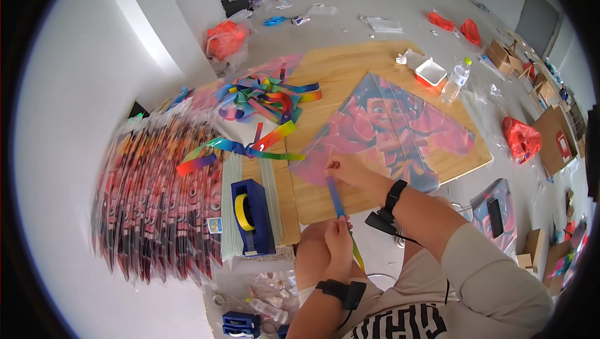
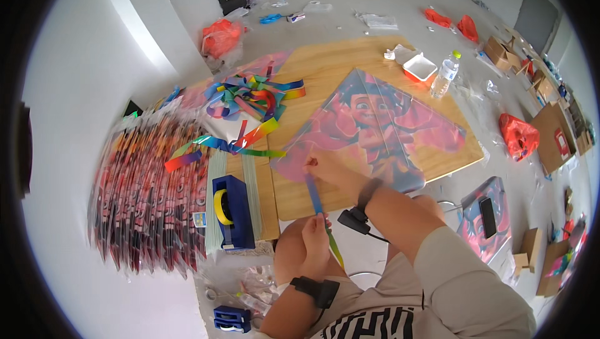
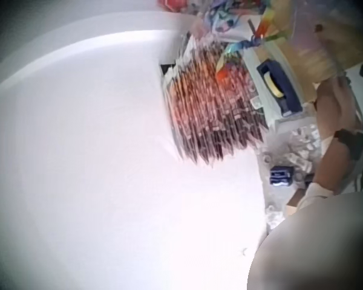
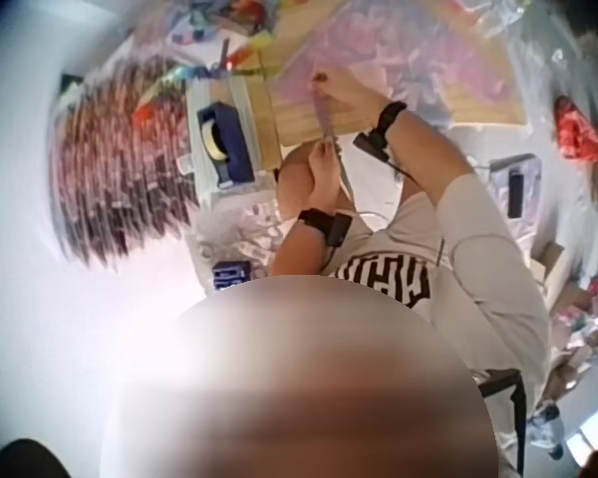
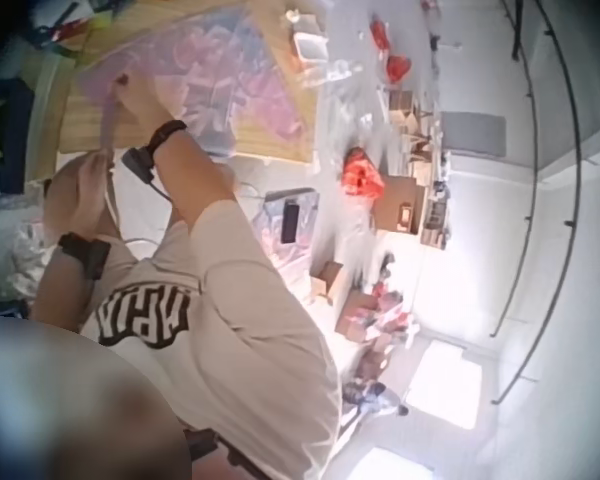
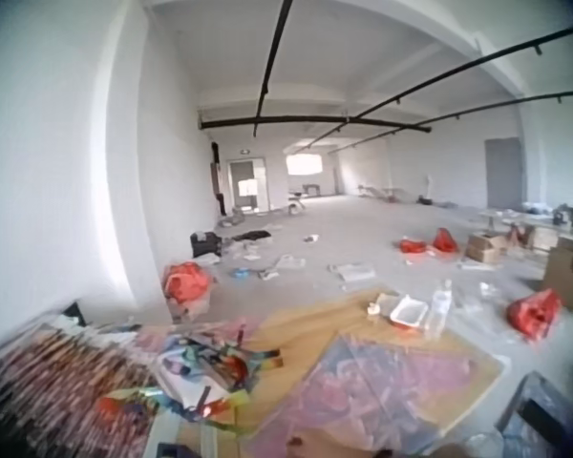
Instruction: The recorder is assembling colorful kites by attaching tails and structural components.
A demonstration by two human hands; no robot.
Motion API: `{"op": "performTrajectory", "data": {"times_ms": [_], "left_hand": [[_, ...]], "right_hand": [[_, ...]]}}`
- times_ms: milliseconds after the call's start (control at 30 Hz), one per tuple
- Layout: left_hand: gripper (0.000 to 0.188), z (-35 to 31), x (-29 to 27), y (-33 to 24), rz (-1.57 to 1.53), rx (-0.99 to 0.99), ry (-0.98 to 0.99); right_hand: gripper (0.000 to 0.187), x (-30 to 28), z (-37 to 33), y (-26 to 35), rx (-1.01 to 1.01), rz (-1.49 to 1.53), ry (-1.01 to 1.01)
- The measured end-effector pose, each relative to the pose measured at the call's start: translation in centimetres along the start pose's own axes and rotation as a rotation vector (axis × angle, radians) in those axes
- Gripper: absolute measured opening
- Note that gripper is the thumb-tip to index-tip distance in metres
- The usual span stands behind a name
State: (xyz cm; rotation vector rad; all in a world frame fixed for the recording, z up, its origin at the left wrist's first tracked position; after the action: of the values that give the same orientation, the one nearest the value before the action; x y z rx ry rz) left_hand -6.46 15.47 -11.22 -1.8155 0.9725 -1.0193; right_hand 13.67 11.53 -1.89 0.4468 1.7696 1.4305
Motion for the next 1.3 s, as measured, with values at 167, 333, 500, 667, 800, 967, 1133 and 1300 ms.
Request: {"op": "performTrajectory", "data": {"times_ms": [167, 333, 500, 667, 800, 967, 1133, 1300], "left_hand": [[0.025, -0.4, -0.2, 0.1, -0.059, -0.108, -0.077], [0.025, -0.3, -0.6, 0.2, -0.064, -0.097, -0.062], [0.025, 0.0, -0.8, 0.9, -0.103, -0.083, -0.033], [0.022, 0.1, -0.6, 0.6, -0.093, -0.057, -0.044], [0.019, -0.2, -0.2, -0.2, -0.122, -0.020, -0.038], [0.017, -0.4, -0.5, -0.1, -0.082, 0.009, -0.027], [0.018, -0.2, -1.1, 0.3, -0.164, -0.012, -0.086], [0.022, -0.3, -0.9, 0.3, -0.168, -0.077, -0.105]], "right_hand": [[0.012, 0.4, 0.4, -2.2, 0.037, -0.051, 0.008], [0.012, 0.1, 0.5, -2.2, -0.049, 0.016, -0.050], [0.013, 0.3, 0.4, -1.2, -0.013, -0.028, -0.024], [0.011, 0.2, 0.3, -1.6, 0.035, -0.065, -0.013], [0.012, 0.1, 0.2, -2.0, 0.089, -0.076, -0.020], [0.015, 0.1, 0.2, -1.4, -0.009, -0.186, -0.047], [0.015, 0.3, 0.3, -1.6, 0.060, -0.147, -0.017], [0.015, 0.0, 0.2, -1.8, 0.052, -0.166, -0.032]]}}
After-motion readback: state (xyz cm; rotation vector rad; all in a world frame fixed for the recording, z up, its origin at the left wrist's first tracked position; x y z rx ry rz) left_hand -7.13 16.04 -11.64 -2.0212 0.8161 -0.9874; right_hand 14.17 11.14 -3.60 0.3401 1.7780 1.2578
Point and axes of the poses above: each hand's wrist, its own z-axis towards the middle knuckle, its own x-axis out of the palm, y = z × x, the point moved 8 cm from there along z, towards the middle knuckle, and after that the axes turned 9 degrees about y, right-handed, at the moved point
